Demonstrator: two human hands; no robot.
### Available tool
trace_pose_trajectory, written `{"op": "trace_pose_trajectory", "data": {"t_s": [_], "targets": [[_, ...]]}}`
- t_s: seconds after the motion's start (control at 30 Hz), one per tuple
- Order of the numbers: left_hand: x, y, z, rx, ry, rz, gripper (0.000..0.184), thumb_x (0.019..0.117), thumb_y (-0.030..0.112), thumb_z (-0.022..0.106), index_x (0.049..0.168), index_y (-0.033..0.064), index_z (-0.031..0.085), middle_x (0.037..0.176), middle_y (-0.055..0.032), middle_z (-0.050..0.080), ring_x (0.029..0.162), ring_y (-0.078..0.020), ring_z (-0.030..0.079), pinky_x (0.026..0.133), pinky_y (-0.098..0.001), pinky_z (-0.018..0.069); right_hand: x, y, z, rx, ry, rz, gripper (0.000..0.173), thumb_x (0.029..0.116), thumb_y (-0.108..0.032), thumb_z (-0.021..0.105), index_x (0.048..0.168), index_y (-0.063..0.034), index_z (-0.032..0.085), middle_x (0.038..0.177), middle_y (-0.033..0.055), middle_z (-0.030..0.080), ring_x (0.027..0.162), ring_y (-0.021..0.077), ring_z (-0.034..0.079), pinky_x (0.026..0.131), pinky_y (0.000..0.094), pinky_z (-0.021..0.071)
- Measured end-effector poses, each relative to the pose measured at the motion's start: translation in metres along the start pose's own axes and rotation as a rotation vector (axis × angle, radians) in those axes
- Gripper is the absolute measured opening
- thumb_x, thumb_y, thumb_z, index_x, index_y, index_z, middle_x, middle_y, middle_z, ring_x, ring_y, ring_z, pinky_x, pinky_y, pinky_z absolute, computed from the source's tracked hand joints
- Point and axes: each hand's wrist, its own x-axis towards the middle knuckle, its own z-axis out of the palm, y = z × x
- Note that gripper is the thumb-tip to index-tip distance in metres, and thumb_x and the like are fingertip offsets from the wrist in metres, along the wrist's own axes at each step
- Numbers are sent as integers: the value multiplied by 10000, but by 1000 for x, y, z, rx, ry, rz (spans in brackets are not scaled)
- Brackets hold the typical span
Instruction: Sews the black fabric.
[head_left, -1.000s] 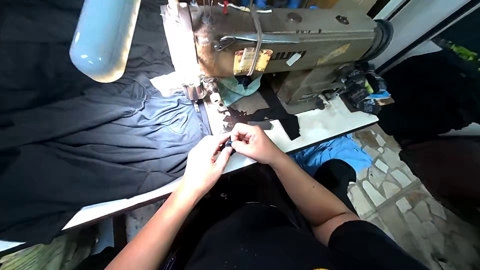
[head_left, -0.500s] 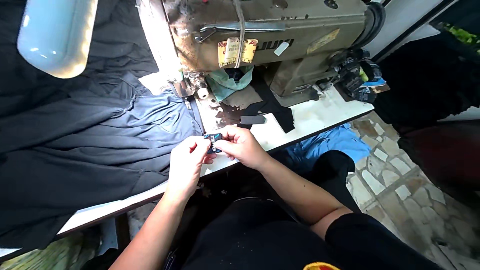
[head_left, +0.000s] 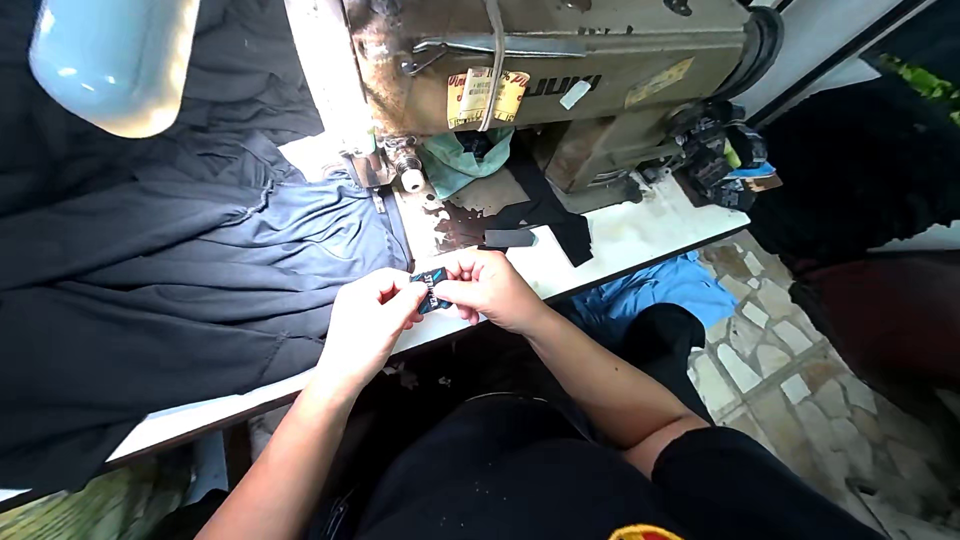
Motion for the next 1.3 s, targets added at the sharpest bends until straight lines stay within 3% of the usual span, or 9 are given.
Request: {"op": "trace_pose_trajectory", "data": {"t_s": [0.2, 0.37, 0.53, 0.63, 0.73, 0.83, 1.0, 1.17, 1.3], "targets": [[-1, -5, -14, 184, 73, 38, 90, 969, 128, 650, 894, 88, 681, 691, 68, 652, 586, 14, 622, 572, -171, 541, 19, 1, -1, -36, -56, 6, 124, 931, 36, 596, 834, -39, 571, 601, -37, 560, 464, -9, 526, 454, 148, 471], [-5, -37, -51, 263, 326, -7, 220, 1031, 197, 611, 1050, -14, 668, 804, -39, 655, 636, -54, 625, 646, -263, 574, 49, 3, 15, 73, 69, 325, 508, 1028, -75, 558, 1498, -120, 372, 980, 84, 625, 618, 98, 581, 513, 245, 506], [-48, -43, -38, -31, 525, -92, 34, 951, 48, 625, 919, 57, 631, 672, 113, 638, 580, 36, 640, 581, -153, 573, 40, 23, 55, 93, -101, 273, 418, 1017, -33, 549, 1416, -57, 425, 619, 7, 534, 464, 75, 545, 460, 222, 513], [-58, -40, -35, -42, 471, 35, 35, 931, 43, 634, 909, 52, 660, 704, 116, 659, 610, 55, 644, 605, -134, 572, 36, 17, 61, -96, -175, 219, 693, 1005, -30, 549, 1621, -133, 248, 612, 30, 492, 448, 83, 518, 446, 219, 479], [-59, -40, -33, 237, 203, 352, 190, 928, 174, 634, 874, 35, 751, 1011, -14, 725, 966, -8, 666, 872, -177, 549, 18, 11, 53, -167, -78, 175, 550, 991, -28, 589, 1516, -58, 426, 565, -3, 478, 429, 44, 480, 429, 183, 436], [-51, -43, -11, 503, 25, 446, 191, 919, 196, 649, 892, 69, 789, 1260, -202, 683, 1216, -343, 637, 1008, -503, 512, -1, 13, 41, -91, -32, 227, 429, 956, -8, 587, 1377, 7, 504, 555, -52, 488, 423, 0, 464, 424, 151, 412], [-27, -54, 7, 769, 109, 496, 124, 899, 90, 661, 835, 27, 747, 1101, -226, 724, 941, -422, 697, 707, -550, 538, 9, 17, 24, -456, -27, -54, 205, 970, -33, 574, 1138, 49, 659, 743, -9, 642, 577, -5, 552, 546, 168, 480], [-16, -52, 4, 635, 200, 498, 179, 918, 83, 625, 797, -2, 727, 820, -150, 709, 810, -329, 693, 725, -449, 555, 60, 31, -2, -1100, -83, -521, 239, 896, -28, 632, 1105, 16, 738, 1146, 224, 679, 1077, 367, 663, 906, 528, 549], [-21, -34, -8, 374, 189, 217, 152, 931, 97, 660, 869, -6, 755, 878, -128, 729, 832, -243, 687, 763, -413, 547, 59, 38, 4, -1146, -193, -648, 163, 826, 0, 667, 960, 8, 760, 1181, 220, 700, 1147, 401, 651, 968, 578, 498]]}}
